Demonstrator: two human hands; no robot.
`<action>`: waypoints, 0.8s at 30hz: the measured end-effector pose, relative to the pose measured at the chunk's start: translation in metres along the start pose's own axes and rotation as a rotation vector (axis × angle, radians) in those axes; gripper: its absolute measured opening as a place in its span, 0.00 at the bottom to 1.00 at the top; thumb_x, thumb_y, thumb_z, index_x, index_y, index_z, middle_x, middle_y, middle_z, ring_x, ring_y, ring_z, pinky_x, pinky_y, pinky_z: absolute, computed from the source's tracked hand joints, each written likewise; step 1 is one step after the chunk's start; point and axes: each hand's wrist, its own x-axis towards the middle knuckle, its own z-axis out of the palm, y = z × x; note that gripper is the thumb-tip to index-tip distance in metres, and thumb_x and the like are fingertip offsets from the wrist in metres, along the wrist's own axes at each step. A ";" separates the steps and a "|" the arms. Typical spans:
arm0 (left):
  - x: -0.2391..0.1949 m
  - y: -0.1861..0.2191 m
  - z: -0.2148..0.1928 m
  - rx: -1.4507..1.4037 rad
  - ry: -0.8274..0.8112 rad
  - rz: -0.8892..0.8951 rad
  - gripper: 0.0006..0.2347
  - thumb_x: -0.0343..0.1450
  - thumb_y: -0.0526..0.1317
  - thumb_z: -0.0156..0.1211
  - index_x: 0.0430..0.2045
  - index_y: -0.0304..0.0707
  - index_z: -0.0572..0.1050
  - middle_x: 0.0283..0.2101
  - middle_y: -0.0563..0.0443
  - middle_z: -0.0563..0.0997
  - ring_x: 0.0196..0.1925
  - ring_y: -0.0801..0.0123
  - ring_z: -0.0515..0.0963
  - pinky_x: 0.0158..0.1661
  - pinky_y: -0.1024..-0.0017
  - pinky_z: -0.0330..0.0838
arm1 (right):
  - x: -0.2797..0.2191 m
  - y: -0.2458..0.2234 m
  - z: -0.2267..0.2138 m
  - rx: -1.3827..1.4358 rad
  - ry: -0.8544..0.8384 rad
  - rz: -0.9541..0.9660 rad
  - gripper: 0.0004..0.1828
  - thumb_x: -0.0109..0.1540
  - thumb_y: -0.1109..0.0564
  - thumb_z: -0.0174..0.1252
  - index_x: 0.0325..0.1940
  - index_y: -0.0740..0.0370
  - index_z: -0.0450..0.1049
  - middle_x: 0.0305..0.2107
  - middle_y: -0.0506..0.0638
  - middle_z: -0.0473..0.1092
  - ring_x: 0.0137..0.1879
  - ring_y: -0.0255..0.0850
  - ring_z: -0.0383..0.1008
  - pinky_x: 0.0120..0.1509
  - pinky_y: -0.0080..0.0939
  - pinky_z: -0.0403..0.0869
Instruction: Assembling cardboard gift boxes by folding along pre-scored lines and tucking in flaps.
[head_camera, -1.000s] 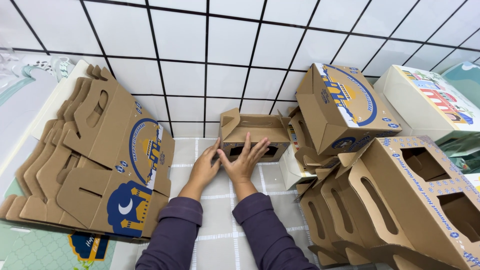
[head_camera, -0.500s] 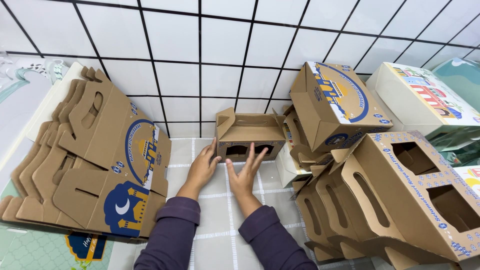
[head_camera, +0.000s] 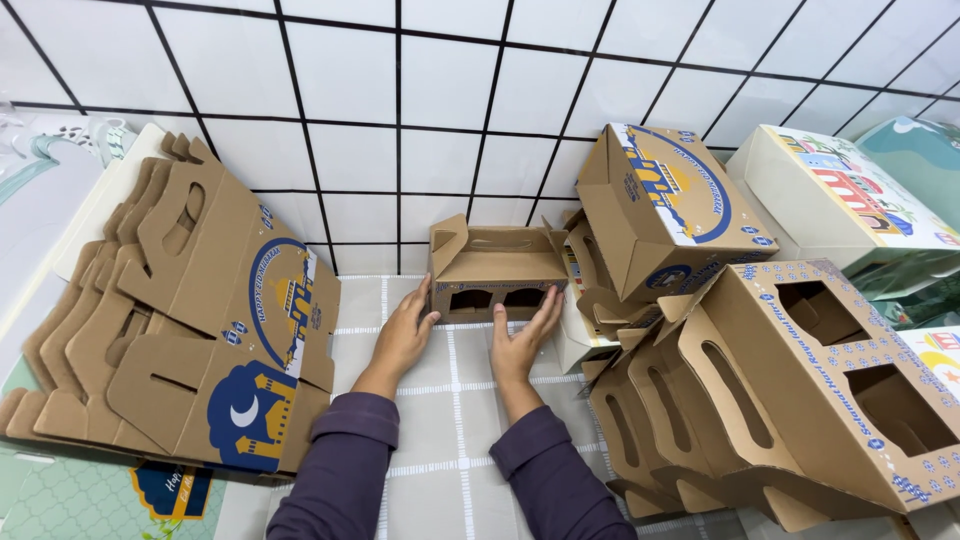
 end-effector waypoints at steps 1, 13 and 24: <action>0.001 0.000 0.001 -0.001 0.001 0.000 0.27 0.76 0.41 0.48 0.73 0.49 0.52 0.68 0.36 0.68 0.67 0.42 0.69 0.62 0.48 0.68 | -0.002 -0.005 0.000 0.000 -0.001 -0.001 0.52 0.62 0.51 0.63 0.81 0.50 0.38 0.73 0.66 0.33 0.78 0.68 0.34 0.76 0.72 0.37; 0.000 -0.005 0.005 -0.003 0.021 0.022 0.26 0.77 0.42 0.47 0.73 0.48 0.52 0.66 0.35 0.69 0.65 0.41 0.70 0.60 0.47 0.70 | -0.028 -0.029 0.014 0.095 -0.292 -0.427 0.05 0.60 0.48 0.61 0.39 0.44 0.78 0.36 0.38 0.74 0.46 0.38 0.74 0.56 0.40 0.70; 0.016 -0.051 0.024 -0.217 0.176 0.082 0.29 0.66 0.34 0.64 0.66 0.47 0.67 0.59 0.40 0.75 0.61 0.49 0.75 0.61 0.56 0.70 | -0.034 0.000 0.033 -0.244 -0.670 -0.168 0.29 0.63 0.36 0.57 0.18 0.51 0.56 0.14 0.49 0.63 0.26 0.49 0.71 0.33 0.43 0.70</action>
